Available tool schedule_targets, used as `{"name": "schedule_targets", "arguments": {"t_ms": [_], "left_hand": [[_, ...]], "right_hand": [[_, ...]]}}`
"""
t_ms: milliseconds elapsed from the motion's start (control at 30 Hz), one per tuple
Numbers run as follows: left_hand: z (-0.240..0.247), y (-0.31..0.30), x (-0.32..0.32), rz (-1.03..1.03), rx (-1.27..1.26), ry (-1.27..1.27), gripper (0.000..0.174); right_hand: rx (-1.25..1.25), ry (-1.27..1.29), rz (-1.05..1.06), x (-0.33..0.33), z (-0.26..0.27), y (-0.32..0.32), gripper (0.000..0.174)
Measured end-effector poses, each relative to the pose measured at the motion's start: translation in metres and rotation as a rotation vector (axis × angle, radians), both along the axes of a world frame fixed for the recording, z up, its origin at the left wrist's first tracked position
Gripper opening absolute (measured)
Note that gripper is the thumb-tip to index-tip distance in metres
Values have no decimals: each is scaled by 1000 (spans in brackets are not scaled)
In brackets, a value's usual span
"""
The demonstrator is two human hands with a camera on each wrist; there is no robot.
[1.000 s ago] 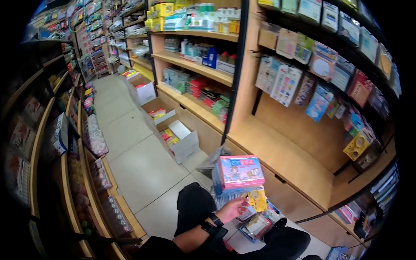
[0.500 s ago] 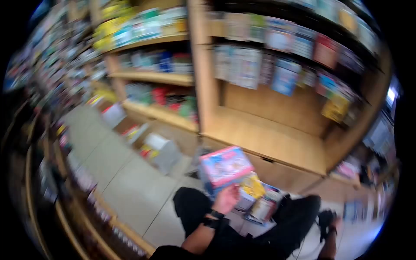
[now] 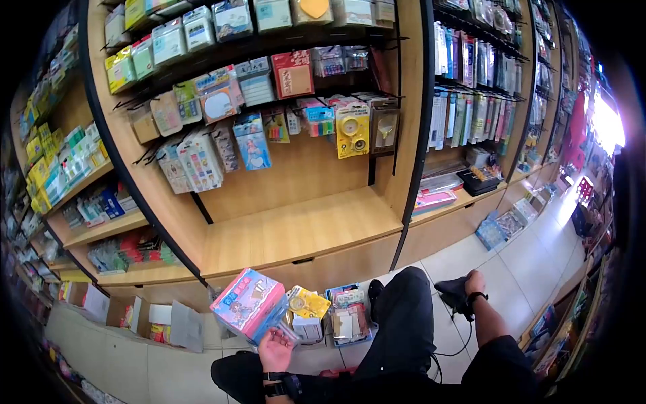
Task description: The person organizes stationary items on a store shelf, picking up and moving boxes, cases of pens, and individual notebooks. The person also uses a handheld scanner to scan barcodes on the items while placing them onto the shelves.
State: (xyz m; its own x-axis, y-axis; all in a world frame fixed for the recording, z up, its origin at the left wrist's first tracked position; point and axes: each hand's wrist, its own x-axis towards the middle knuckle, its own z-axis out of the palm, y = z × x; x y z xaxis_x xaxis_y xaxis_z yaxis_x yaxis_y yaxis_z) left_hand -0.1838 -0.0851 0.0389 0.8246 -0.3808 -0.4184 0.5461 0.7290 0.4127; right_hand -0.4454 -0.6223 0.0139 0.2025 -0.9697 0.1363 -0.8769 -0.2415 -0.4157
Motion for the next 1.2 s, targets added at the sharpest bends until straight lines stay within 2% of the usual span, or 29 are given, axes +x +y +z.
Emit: {"name": "schedule_targets", "arguments": {"t_ms": [67, 133, 167, 200, 267, 300, 367, 467, 500, 667, 733, 800, 833, 867, 900, 933, 1000, 1033, 1067, 1133, 1200], "left_hand": [[-2, 0, 2, -6, 18, 0, 15], [-7, -1, 3, -8, 35, -17, 15], [-12, -1, 4, -26, 31, -31, 15], [-16, 0, 3, -37, 44, -25, 15], [-21, -7, 7, 2, 59, 36, 15], [-20, -14, 15, -4, 59, 25, 15], [-26, -8, 10, -77, 111, -2, 15], [-24, -18, 11, -115, 140, 2, 15], [-23, -21, 12, -136, 141, -10, 14], [-10, -38, 22, -284, 120, -59, 17], [13, -53, 28, -353, 134, -93, 17], [40, -72, 30, -511, 331, -340, 21], [50, -81, 31, -510, 329, -341, 21], [60, -91, 30, -540, 407, -478, 26], [65, -101, 30, -566, 483, -619, 33], [66, -109, 29, -560, 479, -623, 33], [63, -125, 25, -418, 539, -912, 45], [58, -129, 27, -425, 505, -959, 54], [54, -129, 32, -519, 494, -1023, 56], [70, -128, 24, -480, 537, -983, 54], [51, -123, 32, -438, 545, -956, 53]], "right_hand": [[-45, -87, -25, 4, 9, 4, 20], [-357, -280, 56, 8, 14, 9, 21], [-178, -64, -17, 1, -19, -11, 20], [-165, -58, -26, -4, -27, -17, 20], [269, 168, -72, 1, -34, -39, 18], [126, 34, -41, 10, -39, -44, 15], [143, 53, 11, 17, -38, -54, 14], [37, 12, 155, 46, 8, -45, 14], [9, -28, 142, 57, 29, -35, 16], [-287, -352, 476, 120, 110, 8, 21], [-198, -557, 611, 150, 149, 34, 21], [-365, -525, 779, 171, 199, 76, 22], [-399, -536, 842, 182, 212, 96, 22], [-435, -546, 907, 194, 223, 112, 22], [-356, -569, 981, 205, 231, 129, 21], [-274, -591, 1055, 214, 234, 146, 21], [233, -725, 1237, 240, 217, 169, 20], [343, -723, 1280, 246, 212, 183, 20], [454, -718, 1321, 250, 205, 196, 21], [628, -764, 1344, 260, 181, 218, 23], [622, -712, 1362, 262, 177, 229, 23]]}}
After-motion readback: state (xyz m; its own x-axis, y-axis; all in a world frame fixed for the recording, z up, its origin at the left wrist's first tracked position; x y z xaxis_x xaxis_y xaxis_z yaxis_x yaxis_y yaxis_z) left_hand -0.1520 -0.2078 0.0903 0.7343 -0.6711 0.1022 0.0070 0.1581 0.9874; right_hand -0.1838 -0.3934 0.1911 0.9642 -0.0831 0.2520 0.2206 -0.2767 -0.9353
